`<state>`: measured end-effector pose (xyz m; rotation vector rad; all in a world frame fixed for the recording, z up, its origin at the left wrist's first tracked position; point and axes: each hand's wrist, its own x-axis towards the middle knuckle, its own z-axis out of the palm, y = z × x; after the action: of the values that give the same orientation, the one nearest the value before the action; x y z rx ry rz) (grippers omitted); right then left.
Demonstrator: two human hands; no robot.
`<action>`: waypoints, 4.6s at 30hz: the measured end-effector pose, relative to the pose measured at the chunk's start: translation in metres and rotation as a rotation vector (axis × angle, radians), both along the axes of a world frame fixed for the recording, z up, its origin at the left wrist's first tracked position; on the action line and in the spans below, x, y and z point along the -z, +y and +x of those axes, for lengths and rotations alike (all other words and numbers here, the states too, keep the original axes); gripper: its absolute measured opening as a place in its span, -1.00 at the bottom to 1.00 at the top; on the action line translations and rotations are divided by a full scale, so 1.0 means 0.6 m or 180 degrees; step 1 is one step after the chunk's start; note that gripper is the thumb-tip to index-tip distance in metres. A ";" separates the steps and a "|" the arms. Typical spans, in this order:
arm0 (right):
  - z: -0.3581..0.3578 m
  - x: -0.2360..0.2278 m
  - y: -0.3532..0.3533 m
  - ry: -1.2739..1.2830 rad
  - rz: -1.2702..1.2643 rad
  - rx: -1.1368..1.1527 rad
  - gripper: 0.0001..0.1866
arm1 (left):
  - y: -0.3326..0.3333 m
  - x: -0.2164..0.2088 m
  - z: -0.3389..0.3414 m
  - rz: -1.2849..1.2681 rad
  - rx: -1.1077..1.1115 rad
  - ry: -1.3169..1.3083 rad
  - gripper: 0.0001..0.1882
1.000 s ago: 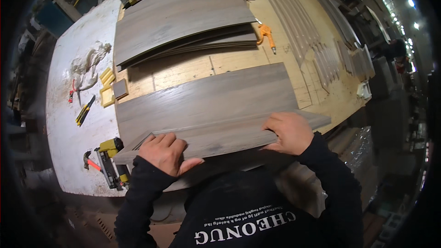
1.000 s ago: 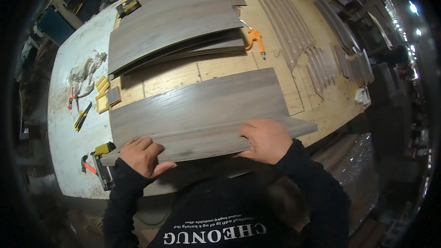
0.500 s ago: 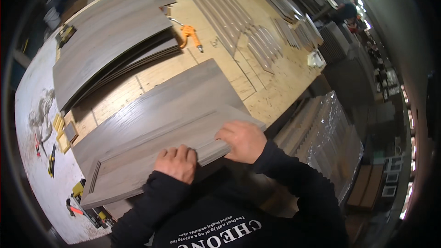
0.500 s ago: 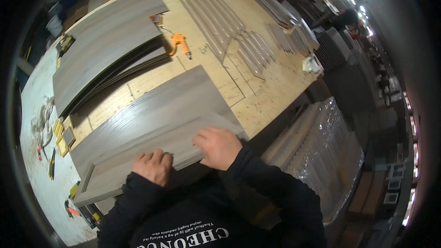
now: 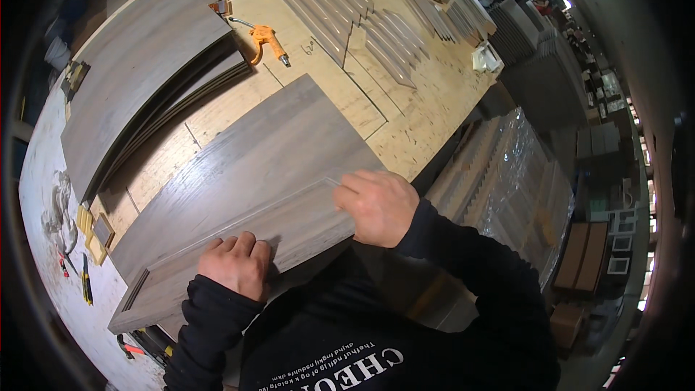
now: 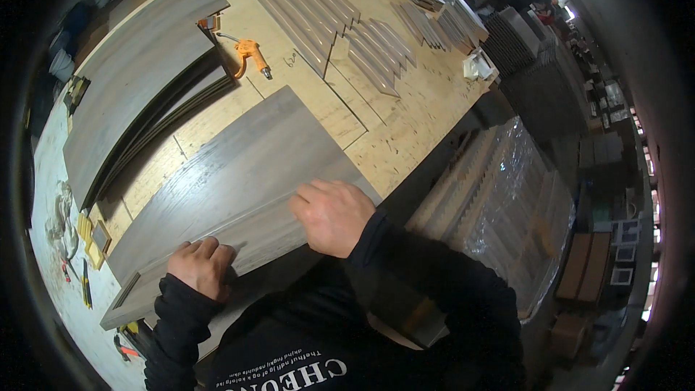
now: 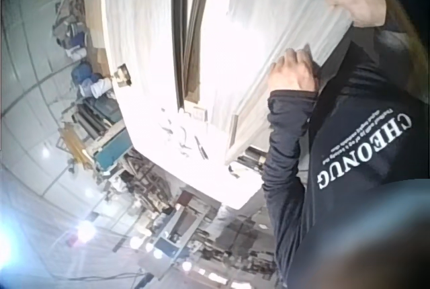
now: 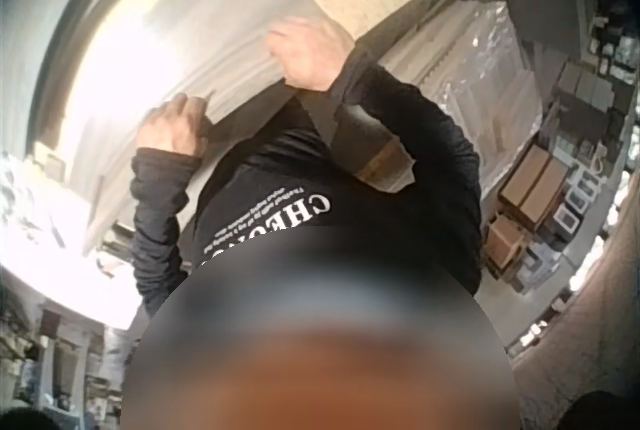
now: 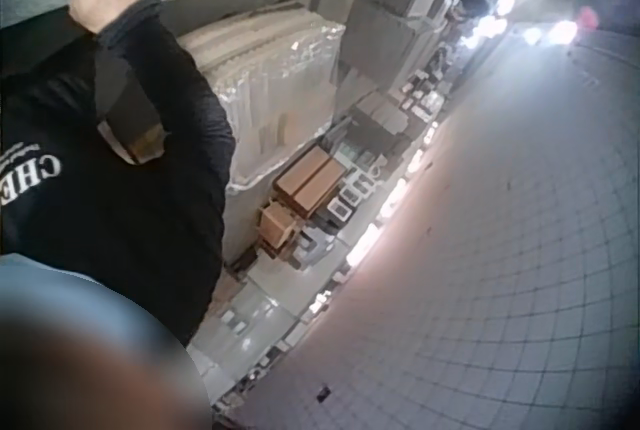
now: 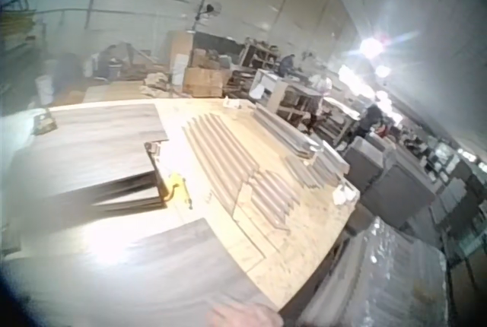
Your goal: The person assembles a wood panel by positioning wooden strips onto a base panel and securing them using a staple gun and a hammer.
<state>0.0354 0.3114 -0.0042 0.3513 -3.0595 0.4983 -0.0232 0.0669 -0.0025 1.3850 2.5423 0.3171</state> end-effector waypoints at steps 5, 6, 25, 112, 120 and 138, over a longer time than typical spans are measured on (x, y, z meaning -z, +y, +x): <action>-0.007 -0.010 -0.006 0.0176 0.0095 -0.0086 -0.97 | -0.002 -0.001 -0.001 0.0045 0.0035 0.0141 -0.91; -0.008 -0.011 -0.006 0.0216 0.0098 -0.0076 -0.97 | 0.000 -0.003 -0.004 0.0008 0.0063 0.0145 -0.92; 0.002 0.017 0.103 0.0281 -0.1359 -0.0053 -0.66 | -0.003 -0.004 -0.054 -0.0370 -0.0172 -0.0171 -0.66; 0.018 0.233 0.001 0.0782 -0.4204 0.3084 -0.67 | 0.155 0.029 0.010 0.0985 -0.1239 -0.1025 -0.80; 0.018 0.232 0.000 0.0727 -0.4247 0.3048 -0.65 | 0.148 0.034 0.014 0.0973 -0.1328 -0.1007 -0.80; 0.001 0.219 0.005 0.0951 -0.3993 0.3058 -0.72 | 0.047 0.021 0.040 0.1358 -0.1805 -0.1308 -0.68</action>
<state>0.0359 0.3143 -0.1356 -0.8853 -1.7176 1.7295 0.0010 0.0954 -0.0154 0.5641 2.5286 1.1631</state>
